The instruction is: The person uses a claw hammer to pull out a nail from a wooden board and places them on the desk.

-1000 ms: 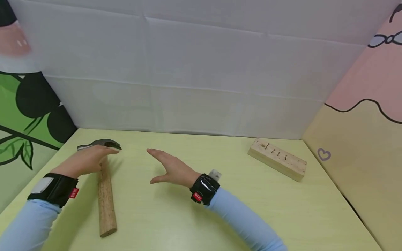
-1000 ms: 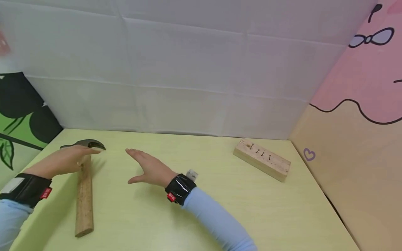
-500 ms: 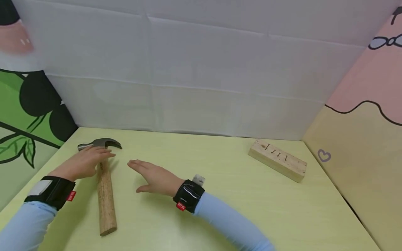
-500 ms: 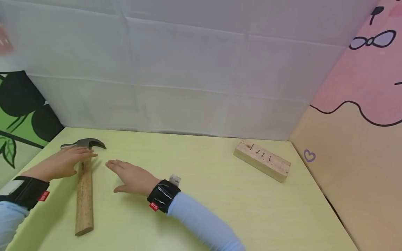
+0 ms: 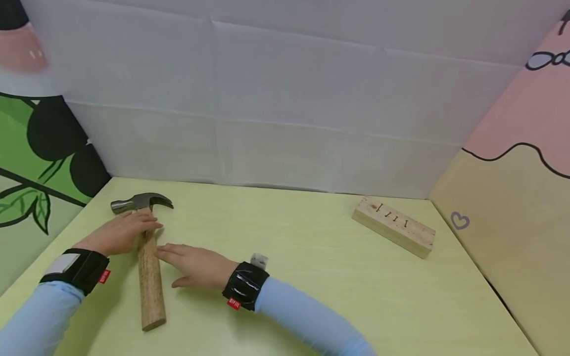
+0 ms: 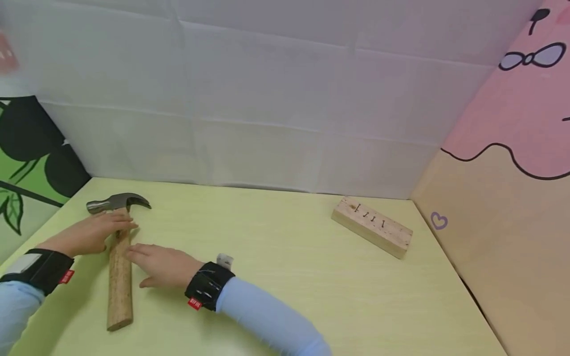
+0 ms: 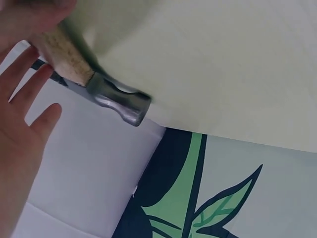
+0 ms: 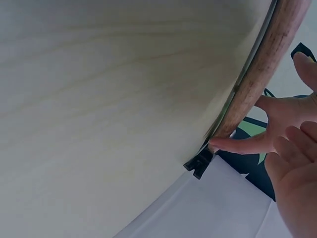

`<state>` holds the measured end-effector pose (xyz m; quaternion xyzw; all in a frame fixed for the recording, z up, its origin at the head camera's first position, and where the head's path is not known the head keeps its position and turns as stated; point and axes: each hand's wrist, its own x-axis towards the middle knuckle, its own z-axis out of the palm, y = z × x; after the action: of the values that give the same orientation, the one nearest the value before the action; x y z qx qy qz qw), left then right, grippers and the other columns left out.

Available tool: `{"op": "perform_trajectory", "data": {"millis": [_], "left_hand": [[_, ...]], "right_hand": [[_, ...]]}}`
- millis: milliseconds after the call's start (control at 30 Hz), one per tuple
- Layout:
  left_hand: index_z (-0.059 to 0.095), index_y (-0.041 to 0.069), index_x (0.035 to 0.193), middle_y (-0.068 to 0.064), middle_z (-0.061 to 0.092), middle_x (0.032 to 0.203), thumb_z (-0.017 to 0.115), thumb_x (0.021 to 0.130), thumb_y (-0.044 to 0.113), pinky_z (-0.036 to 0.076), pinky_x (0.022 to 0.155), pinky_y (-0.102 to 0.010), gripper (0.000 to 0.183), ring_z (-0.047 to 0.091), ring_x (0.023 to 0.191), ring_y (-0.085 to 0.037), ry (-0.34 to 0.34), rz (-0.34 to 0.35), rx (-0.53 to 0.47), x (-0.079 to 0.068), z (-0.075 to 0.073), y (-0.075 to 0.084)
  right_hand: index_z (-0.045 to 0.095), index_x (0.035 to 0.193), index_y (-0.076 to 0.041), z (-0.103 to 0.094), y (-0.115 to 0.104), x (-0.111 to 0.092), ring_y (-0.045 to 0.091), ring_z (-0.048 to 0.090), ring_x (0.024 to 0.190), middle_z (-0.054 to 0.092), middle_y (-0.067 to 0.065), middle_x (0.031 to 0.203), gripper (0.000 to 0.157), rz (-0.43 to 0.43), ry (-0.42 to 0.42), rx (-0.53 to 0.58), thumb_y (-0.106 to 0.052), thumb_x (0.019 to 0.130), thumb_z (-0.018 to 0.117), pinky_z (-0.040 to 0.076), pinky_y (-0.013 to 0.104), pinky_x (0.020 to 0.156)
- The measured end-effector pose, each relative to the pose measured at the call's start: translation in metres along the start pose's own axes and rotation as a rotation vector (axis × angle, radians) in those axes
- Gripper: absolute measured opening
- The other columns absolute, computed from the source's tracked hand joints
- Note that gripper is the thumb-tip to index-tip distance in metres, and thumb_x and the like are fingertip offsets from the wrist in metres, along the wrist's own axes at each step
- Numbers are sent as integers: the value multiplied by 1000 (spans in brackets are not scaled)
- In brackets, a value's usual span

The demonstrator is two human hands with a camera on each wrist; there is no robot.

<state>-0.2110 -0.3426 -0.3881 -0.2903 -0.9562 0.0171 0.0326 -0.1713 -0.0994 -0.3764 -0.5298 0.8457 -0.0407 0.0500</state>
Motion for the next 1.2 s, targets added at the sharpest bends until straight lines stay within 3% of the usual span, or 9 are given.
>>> {"op": "perform_trajectory", "data": {"millis": [133,267,433,767,1200], "left_hand": [[66,5,96,-10,61,96,67,60,-18,42,84,-52,43,53,95,-32,91,81,37,4,8,-6],[66,8,87,-2,60,86,67,63,-16,45,79,-45,34,54,86,-25,133,126,43,8,11,-8],[62,11,80,1,53,81,68,62,-16,46,71,-40,33,52,78,-20,121,120,23,9,9,-7],[58,16,77,5,47,78,72,56,-15,44,60,-31,40,44,71,-13,82,110,24,6,7,-7],[59,15,80,6,48,80,76,50,-13,46,62,-32,45,48,72,-12,87,171,29,3,7,-11]], "right_hand": [[19,145,-18,7,-5,8,-1,12,134,19,-7,149,72,-21,-30,-30,-34,87,58,11,7,101],[19,145,-17,11,-8,12,-1,11,135,18,-7,150,66,-33,-35,-75,-23,90,55,9,7,101],[22,144,-16,14,-10,16,-1,11,135,20,-7,149,58,-45,-35,-78,-11,92,47,6,6,101],[21,145,-20,21,-15,24,-5,8,133,17,-12,149,55,-45,-94,-38,-9,95,40,8,5,100],[29,142,-25,24,-17,33,-2,6,134,17,-13,149,47,-81,-141,-95,-13,97,34,7,7,102]]}}
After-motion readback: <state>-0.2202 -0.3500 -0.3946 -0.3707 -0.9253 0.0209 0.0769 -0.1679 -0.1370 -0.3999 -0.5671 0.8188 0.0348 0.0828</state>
